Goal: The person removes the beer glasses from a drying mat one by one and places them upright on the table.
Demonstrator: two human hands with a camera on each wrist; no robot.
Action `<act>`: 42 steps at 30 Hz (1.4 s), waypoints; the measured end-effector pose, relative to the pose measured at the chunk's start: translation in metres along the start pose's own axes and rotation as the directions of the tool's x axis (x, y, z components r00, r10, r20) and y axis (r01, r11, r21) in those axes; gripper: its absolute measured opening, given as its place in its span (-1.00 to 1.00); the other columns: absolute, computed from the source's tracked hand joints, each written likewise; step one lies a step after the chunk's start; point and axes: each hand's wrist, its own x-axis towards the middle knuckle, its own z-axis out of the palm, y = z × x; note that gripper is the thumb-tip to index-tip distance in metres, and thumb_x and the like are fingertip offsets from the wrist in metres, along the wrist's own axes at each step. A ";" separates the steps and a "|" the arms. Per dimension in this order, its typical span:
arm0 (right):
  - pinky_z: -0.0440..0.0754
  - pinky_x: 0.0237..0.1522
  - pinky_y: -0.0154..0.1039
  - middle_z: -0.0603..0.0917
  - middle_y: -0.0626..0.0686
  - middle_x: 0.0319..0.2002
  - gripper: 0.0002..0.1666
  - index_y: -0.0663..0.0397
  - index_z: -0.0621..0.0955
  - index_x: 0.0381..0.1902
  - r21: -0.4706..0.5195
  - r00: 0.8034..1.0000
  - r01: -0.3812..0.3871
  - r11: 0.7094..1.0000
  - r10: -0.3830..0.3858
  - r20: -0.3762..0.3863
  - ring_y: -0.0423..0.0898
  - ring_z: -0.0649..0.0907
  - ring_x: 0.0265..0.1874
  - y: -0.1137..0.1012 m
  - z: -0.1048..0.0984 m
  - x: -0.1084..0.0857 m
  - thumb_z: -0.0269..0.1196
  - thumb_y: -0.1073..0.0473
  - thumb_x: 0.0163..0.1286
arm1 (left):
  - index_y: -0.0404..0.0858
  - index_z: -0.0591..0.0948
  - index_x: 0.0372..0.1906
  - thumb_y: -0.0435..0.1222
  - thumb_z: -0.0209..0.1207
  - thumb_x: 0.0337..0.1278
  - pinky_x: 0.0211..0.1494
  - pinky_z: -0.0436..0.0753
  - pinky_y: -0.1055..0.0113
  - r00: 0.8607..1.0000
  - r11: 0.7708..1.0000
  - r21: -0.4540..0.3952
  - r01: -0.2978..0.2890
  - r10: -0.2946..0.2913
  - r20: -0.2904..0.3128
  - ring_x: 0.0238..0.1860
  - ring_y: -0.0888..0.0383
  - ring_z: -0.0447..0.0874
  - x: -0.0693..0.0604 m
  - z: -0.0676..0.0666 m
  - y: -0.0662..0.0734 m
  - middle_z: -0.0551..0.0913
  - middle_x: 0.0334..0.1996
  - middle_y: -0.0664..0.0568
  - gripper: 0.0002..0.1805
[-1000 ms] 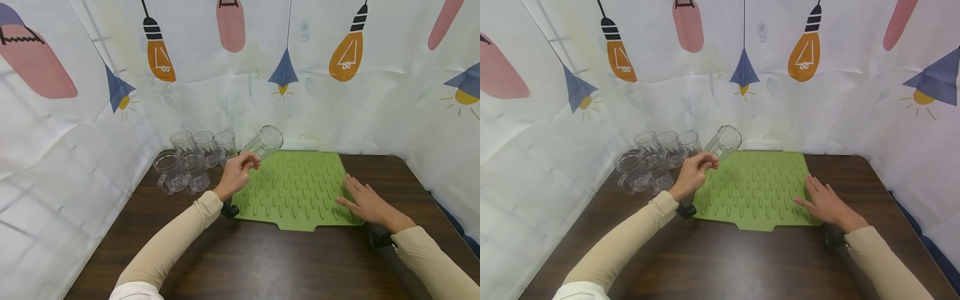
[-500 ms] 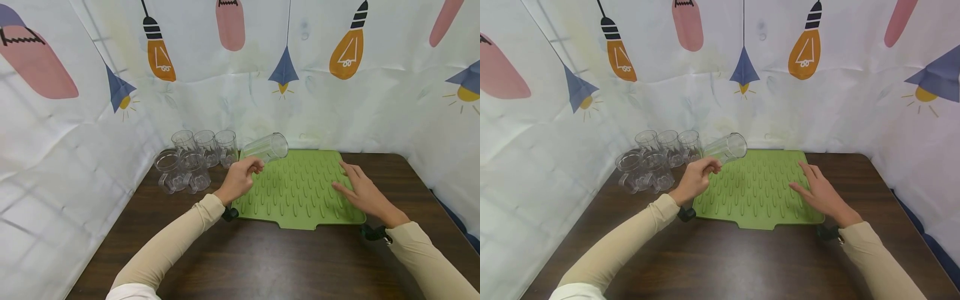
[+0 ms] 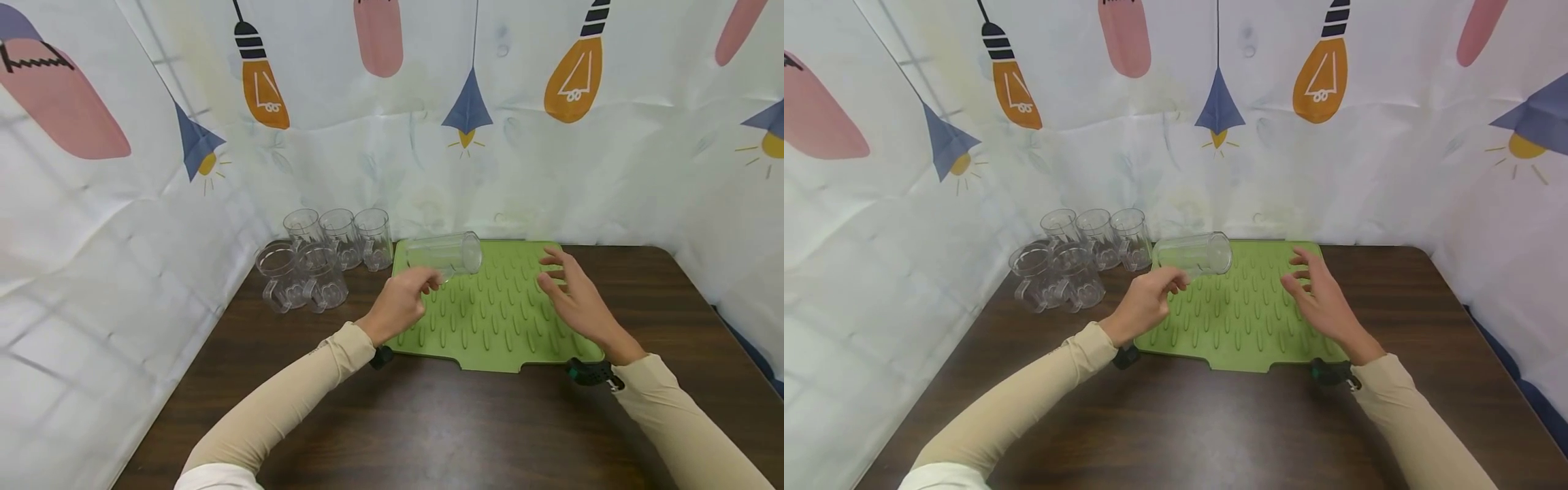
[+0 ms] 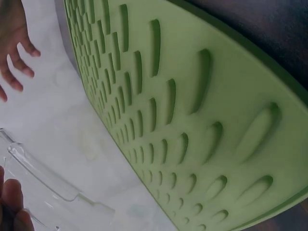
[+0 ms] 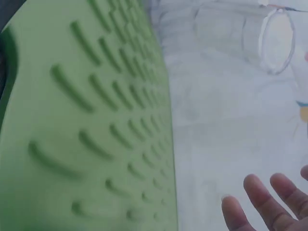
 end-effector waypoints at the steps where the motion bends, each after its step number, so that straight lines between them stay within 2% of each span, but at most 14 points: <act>1: 0.52 0.25 0.38 0.32 0.34 0.48 -0.26 0.01 0.00 0.67 0.010 1.000 0.000 1.000 0.000 0.000 0.36 0.49 0.34 -0.002 0.001 0.001 -0.06 -0.05 0.71 | -0.25 0.66 0.01 -0.79 -0.05 -0.22 -0.12 0.78 0.35 1.000 1.000 0.009 0.000 0.000 0.009 -0.21 0.11 0.76 0.000 0.001 0.001 0.76 -0.20 -0.03 -0.35; 3: 0.65 0.22 0.15 0.35 0.30 0.47 -0.29 -0.01 0.02 0.66 0.024 1.000 0.002 1.000 -0.002 -0.001 0.15 0.59 0.28 -0.007 0.004 0.004 -0.09 -0.03 0.72 | -0.25 0.66 0.00 -0.79 -0.04 -0.20 -0.12 0.77 0.36 1.000 1.000 0.025 -0.006 0.006 0.025 -0.21 0.11 0.76 -0.001 0.002 0.003 0.76 -0.20 -0.02 -0.36; 5: 0.72 0.13 -0.17 0.36 0.28 0.46 -0.33 -0.02 0.04 0.65 0.050 1.000 0.011 0.999 -0.011 -0.002 -0.17 0.64 0.18 -0.011 0.008 0.006 -0.10 -0.01 0.73 | -0.26 0.66 -0.01 -0.79 -0.04 -0.22 -0.12 0.76 0.36 0.999 0.999 0.037 -0.016 0.014 0.041 -0.22 0.11 0.75 -0.002 0.002 0.006 0.76 -0.20 -0.02 -0.36; 8: 0.64 0.00 -0.52 0.35 0.29 0.45 -0.36 -0.02 0.05 0.64 0.117 1.000 0.027 0.993 -0.028 0.002 -0.55 0.56 0.07 -0.016 0.014 0.010 -0.12 0.02 0.74 | -0.27 0.66 -0.03 -0.79 -0.03 -0.25 -0.13 0.76 0.36 0.998 0.999 0.046 -0.030 0.027 0.053 -0.22 0.11 0.74 -0.003 0.003 0.010 0.75 -0.22 -0.02 -0.37; 11: 0.62 -0.03 -0.57 0.36 0.31 0.44 -0.37 0.00 0.07 0.64 0.179 0.999 0.041 0.983 -0.041 -0.002 -0.66 0.53 0.03 -0.020 0.021 0.014 -0.12 0.04 0.73 | -0.28 0.67 -0.06 -0.79 -0.02 -0.30 -0.14 0.76 0.36 0.998 0.998 0.053 -0.037 0.035 0.052 -0.24 0.11 0.74 -0.003 0.004 0.013 0.75 -0.24 -0.02 -0.37; 16: 0.73 0.01 -0.37 0.38 0.30 0.43 -0.37 0.01 0.09 0.63 0.192 0.999 0.041 0.981 -0.042 0.000 -0.59 0.56 0.03 -0.025 0.032 0.020 -0.11 0.05 0.73 | -0.26 0.68 -0.10 -0.77 0.00 -0.33 -0.20 0.74 0.35 0.998 0.997 0.069 -0.042 0.039 0.054 -0.26 0.13 0.73 -0.004 0.008 0.018 0.75 -0.28 0.01 -0.39; 18: 0.75 0.04 -0.26 0.38 0.29 0.43 -0.37 0.00 0.09 0.63 0.190 0.999 0.034 0.981 -0.036 0.012 -0.43 0.61 0.09 -0.027 0.035 0.022 -0.11 0.03 0.73 | -0.26 0.68 -0.10 -0.77 0.01 -0.34 -0.21 0.74 0.35 0.997 0.997 0.070 -0.041 0.037 0.063 -0.26 0.14 0.73 -0.005 0.009 0.020 0.75 -0.28 0.01 -0.39; 21: 0.76 0.06 -0.21 0.35 0.30 0.45 -0.35 0.01 0.07 0.63 0.201 0.999 0.019 0.979 -0.027 0.039 -0.01 0.66 0.20 -0.028 0.041 0.025 -0.10 0.02 0.73 | -0.25 0.69 -0.10 -0.77 0.02 -0.34 -0.18 0.75 0.34 0.996 0.996 0.078 -0.049 0.043 0.075 -0.25 0.15 0.74 -0.005 0.011 0.022 0.76 -0.29 0.02 -0.39; 23: 0.76 0.07 -0.21 0.34 0.31 0.46 -0.33 0.02 0.06 0.64 0.222 0.998 0.010 0.975 -0.022 0.055 0.25 0.61 0.26 -0.028 0.046 0.027 -0.09 0.01 0.72 | -0.24 0.69 -0.10 -0.77 0.04 -0.34 -0.15 0.76 0.32 0.996 0.994 0.090 -0.061 0.055 0.075 -0.24 0.16 0.75 -0.005 0.012 0.023 0.77 -0.29 0.03 -0.39; 25: 0.76 0.09 -0.16 0.31 0.32 0.49 -0.31 0.01 0.05 0.65 0.236 0.997 0.000 0.972 -0.018 0.073 0.34 0.56 0.31 -0.027 0.050 0.029 -0.07 0.00 0.72 | -0.23 0.70 -0.11 -0.76 0.06 -0.35 -0.13 0.77 0.30 0.995 0.991 0.106 -0.078 0.070 0.073 -0.24 0.17 0.76 -0.006 0.014 0.024 0.78 -0.29 0.05 -0.39; 31: 0.63 0.22 0.31 0.26 0.30 0.56 -0.30 -0.01 0.05 0.66 0.258 0.996 -0.009 0.966 -0.016 0.092 0.36 0.47 0.41 -0.028 0.061 0.031 -0.05 -0.03 0.71 | -0.20 0.70 -0.11 -0.74 0.16 -0.35 -0.14 0.75 0.29 0.990 0.983 0.135 -0.122 0.112 0.084 -0.25 0.19 0.74 -0.009 0.017 0.025 0.77 -0.29 0.08 -0.42; 37: 0.51 0.33 0.41 0.23 0.29 0.56 -0.27 -0.03 0.06 0.65 0.281 0.994 -0.036 0.959 0.004 0.113 0.39 0.39 0.48 -0.030 0.065 0.031 0.01 -0.02 0.69 | -0.19 0.70 -0.07 -0.71 0.20 -0.28 -0.14 0.75 0.32 0.987 0.978 0.163 -0.131 0.114 0.112 -0.22 0.21 0.75 -0.012 0.018 0.026 0.78 -0.25 0.09 -0.43; 42: 0.53 0.31 0.41 0.24 0.28 0.57 -0.20 -0.06 0.06 0.65 0.266 0.991 -0.086 0.960 0.055 0.121 0.38 0.35 0.51 -0.032 0.068 0.031 0.11 -0.07 0.64 | -0.17 0.70 -0.03 -0.68 0.25 -0.23 -0.13 0.76 0.32 0.986 0.973 0.198 -0.123 0.096 0.138 -0.20 0.21 0.76 -0.013 0.021 0.026 0.78 -0.20 0.11 -0.44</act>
